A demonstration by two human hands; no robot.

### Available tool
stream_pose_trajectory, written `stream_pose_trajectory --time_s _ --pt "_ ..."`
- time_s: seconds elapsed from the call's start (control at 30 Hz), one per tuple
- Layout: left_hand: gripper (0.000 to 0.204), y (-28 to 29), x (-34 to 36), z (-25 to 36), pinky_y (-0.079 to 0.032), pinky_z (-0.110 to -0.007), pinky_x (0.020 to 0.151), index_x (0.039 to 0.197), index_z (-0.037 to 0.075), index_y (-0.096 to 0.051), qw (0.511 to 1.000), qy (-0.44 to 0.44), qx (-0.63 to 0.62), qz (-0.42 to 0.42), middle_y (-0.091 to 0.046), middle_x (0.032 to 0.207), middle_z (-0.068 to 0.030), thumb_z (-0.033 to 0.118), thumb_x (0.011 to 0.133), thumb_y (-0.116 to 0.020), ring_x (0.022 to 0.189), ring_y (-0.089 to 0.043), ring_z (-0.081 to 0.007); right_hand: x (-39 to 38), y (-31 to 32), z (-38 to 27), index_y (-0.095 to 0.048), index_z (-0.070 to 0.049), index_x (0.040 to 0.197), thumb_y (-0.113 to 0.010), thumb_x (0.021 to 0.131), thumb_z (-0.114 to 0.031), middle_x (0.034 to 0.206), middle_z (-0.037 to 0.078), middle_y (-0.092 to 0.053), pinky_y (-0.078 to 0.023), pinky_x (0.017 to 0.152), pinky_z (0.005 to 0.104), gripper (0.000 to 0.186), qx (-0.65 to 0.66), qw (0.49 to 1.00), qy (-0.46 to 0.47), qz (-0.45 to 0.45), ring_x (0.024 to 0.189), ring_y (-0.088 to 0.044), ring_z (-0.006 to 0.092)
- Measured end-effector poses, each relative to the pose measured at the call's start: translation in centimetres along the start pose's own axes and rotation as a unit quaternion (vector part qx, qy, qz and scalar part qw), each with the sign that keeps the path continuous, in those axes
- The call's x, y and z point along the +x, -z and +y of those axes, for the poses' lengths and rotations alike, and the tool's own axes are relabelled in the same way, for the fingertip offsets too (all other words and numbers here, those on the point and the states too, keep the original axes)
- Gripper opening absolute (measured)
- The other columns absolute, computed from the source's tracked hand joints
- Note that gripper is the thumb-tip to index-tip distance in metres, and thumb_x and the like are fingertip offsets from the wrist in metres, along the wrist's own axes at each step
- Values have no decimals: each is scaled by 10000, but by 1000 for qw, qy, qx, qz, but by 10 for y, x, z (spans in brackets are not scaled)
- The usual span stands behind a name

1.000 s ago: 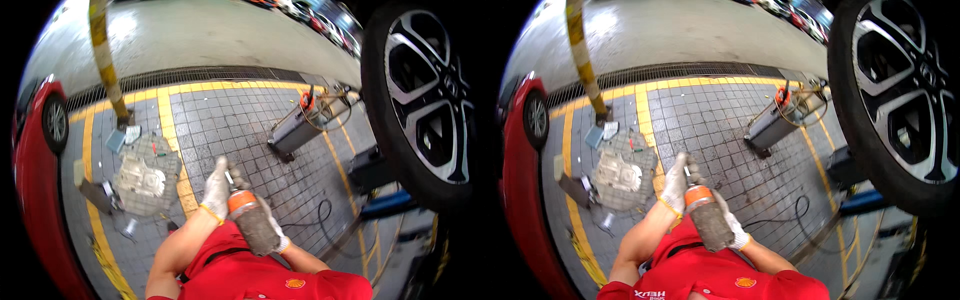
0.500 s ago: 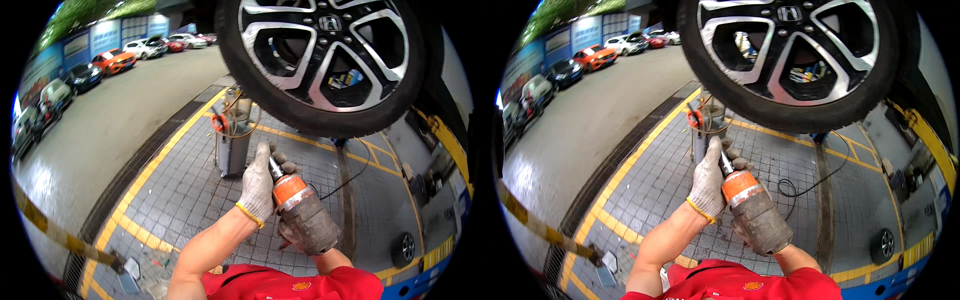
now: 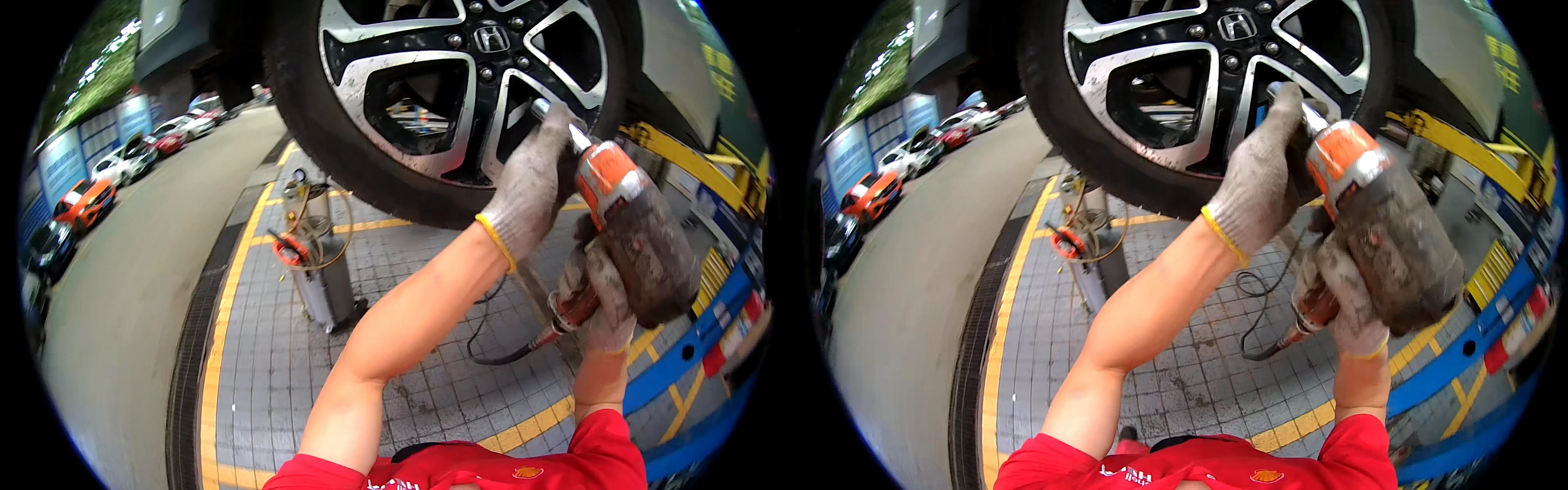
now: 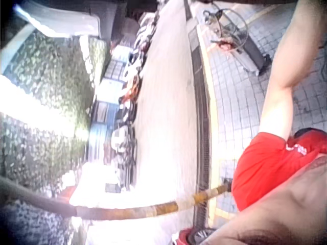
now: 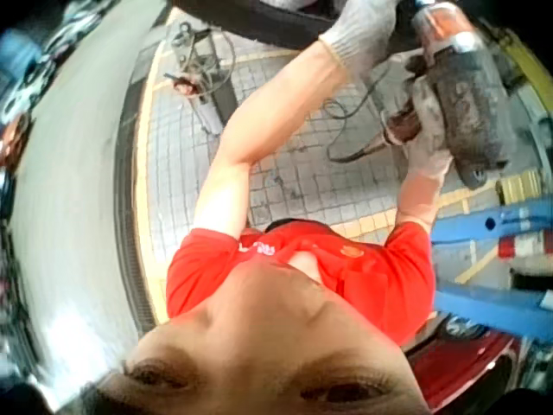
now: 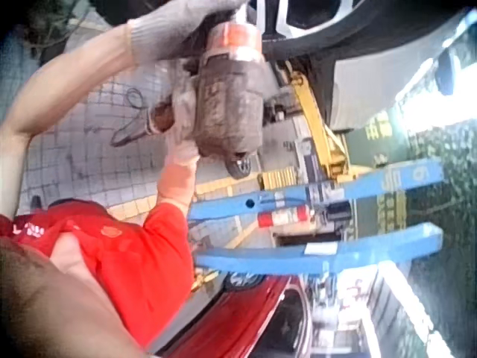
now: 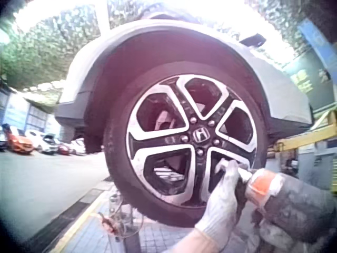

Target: The person walks into an auto repair shop and approaches a car raised on a hydraulic lift. They put on gloves and use a pneumatic impact wrench to remove the lug nuts from a tire. After removing the nuts, the person takes the tire off the wheel hub and places it on the floor.

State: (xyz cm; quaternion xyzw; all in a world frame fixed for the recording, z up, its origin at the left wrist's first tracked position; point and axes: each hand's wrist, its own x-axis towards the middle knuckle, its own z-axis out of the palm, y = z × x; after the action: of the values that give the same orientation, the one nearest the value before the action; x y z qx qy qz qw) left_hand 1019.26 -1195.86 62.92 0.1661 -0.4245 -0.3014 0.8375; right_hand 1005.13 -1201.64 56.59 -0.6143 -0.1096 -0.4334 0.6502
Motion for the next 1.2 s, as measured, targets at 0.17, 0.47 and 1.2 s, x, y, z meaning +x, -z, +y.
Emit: stream_pose_trajectory --time_s 0.17,0.47,1.2 --pt "554 57 18 40 -531 -400 941 1213 25 -622 964 -14 242 -113 -686 1028 -109 550 1047 -567 988 -677 -254 13 -52 -2 -634 -35 1249 -749 949 -196 901 62 -634 -503 619 304 359 -30 997 1 66 724 -598 150" --pt "381 113 4 41 -542 -451 927 1349 38 -535 752 -224 583 -210 -675 1146 -232 187 1004 -603 1081 -656 -449 51 -70 9 -707 -128 1331 -710 866 -8 1379 77 -673 -529 1071 368 479 -314 947 50 43 1279 -636 272" --pt "213 130 13 19 -555 -431 821 1071 47 -682 642 -348 656 -193 -702 1031 -153 243 986 -679 965 -693 -361 102 -59 -11 -721 -33 1094 -782 935 -225 761 24 -644 -496 591 279 257 -278 959 31 -44 633 -595 123"
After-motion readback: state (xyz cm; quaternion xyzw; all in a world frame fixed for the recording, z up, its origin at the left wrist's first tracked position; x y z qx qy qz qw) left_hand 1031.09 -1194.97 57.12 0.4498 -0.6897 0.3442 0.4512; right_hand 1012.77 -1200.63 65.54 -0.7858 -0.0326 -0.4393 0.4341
